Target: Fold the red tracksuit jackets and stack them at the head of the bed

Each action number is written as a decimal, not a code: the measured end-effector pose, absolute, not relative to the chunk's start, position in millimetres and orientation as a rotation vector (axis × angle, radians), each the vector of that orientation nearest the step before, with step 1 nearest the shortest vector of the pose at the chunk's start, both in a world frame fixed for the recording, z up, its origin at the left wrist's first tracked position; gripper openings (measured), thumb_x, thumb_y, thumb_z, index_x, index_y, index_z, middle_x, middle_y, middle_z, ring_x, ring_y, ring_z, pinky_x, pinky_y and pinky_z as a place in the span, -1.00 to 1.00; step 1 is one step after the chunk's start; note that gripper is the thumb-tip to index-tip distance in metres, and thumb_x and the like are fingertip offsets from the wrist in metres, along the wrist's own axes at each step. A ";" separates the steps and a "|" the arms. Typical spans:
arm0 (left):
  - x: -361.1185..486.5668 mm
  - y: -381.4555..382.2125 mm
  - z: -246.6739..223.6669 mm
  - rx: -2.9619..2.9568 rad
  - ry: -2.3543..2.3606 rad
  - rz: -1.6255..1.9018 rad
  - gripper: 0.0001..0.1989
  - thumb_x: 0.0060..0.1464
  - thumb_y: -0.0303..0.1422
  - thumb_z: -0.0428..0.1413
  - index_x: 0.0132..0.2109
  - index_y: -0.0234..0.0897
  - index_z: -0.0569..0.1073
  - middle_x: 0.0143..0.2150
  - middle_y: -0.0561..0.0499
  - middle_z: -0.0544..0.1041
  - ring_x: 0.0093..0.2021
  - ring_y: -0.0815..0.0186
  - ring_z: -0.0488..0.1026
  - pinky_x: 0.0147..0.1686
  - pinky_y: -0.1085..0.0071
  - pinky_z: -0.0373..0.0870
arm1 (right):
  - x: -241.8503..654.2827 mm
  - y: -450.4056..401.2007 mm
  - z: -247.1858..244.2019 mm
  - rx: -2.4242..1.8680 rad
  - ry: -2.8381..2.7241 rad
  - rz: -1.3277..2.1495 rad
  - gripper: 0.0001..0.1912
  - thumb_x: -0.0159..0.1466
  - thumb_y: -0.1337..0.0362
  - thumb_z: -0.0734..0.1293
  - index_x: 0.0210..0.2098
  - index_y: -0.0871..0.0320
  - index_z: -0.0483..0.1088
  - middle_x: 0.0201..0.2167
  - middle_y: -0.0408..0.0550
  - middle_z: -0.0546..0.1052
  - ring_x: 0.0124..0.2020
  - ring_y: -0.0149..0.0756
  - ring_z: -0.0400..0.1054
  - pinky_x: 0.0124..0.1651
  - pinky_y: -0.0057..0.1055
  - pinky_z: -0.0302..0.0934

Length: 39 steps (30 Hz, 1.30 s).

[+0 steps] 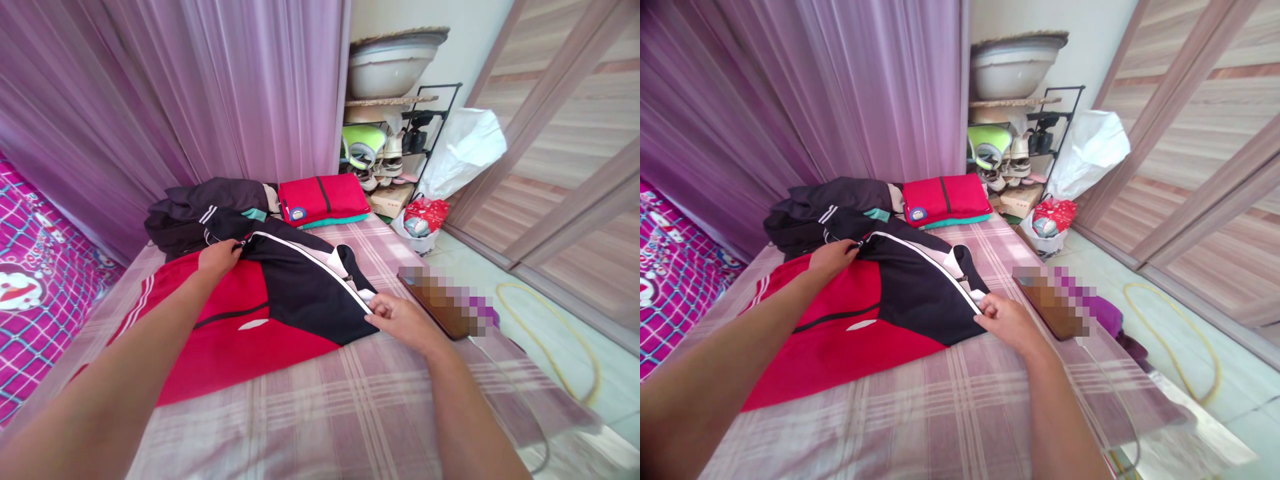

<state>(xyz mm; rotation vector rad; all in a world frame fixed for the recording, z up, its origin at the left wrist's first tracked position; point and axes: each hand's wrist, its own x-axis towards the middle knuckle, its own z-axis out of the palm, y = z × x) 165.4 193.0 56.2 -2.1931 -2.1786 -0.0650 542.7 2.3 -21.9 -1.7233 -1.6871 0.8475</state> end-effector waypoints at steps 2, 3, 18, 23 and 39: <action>163.3 198.5 67.3 -2.159 -2.236 -0.199 -0.57 0.28 -0.21 -0.11 0.12 -0.25 0.49 0.05 -0.19 0.58 0.00 0.06 0.51 -0.08 0.23 0.39 | 542.9 2.9 -23.9 -1.725 -1.676 0.852 -0.83 0.10 0.12 0.34 -0.40 0.08 0.37 -0.56 -0.23 0.44 -0.52 -0.38 0.29 -0.43 -0.45 0.11; 159.2 201.5 74.9 -2.151 -2.241 -0.269 -0.56 0.28 -0.21 -0.11 0.14 -0.27 0.48 0.06 -0.18 0.57 -0.01 0.09 0.51 -0.08 0.25 0.38 | 542.8 3.0 -24.5 -1.729 -1.671 0.849 -0.84 0.09 0.13 0.34 -0.41 0.08 0.36 -0.57 -0.24 0.43 -0.52 -0.39 0.29 -0.43 -0.45 0.10; 39.4 147.8 163.2 -2.007 -2.356 -0.736 -0.50 0.22 -0.07 -0.04 0.13 -0.27 0.47 -0.18 0.02 0.61 -0.19 0.28 0.51 -0.04 0.25 0.41 | 545.6 2.9 -38.9 -1.510 -1.694 0.689 -0.71 0.13 0.17 0.32 -0.23 0.04 0.63 -0.19 -0.04 0.63 -0.14 -0.15 0.48 -0.03 -0.24 0.34; 23.7 119.5 140.7 -2.335 -2.605 -1.468 -0.33 -0.17 0.07 0.20 0.02 -0.26 0.46 0.00 -0.10 0.61 -0.10 0.22 0.55 -0.24 0.36 0.46 | 545.0 1.1 -54.8 -1.482 -1.682 0.584 -0.70 0.15 0.20 0.30 -0.22 0.00 0.63 -0.20 -0.04 0.60 -0.13 -0.18 0.47 0.01 -0.24 0.33; -23.5 9.5 58.3 -2.110 -2.696 -1.637 -0.48 -0.36 0.15 0.18 -0.26 -0.03 0.45 -0.40 0.06 0.58 -0.31 0.16 0.54 -0.41 0.31 0.40 | 529.0 -6.2 -59.5 -1.656 -1.645 0.301 -0.68 0.16 0.24 0.22 -0.30 0.04 0.63 -0.20 -0.04 0.59 -0.16 -0.22 0.45 -0.05 -0.27 0.32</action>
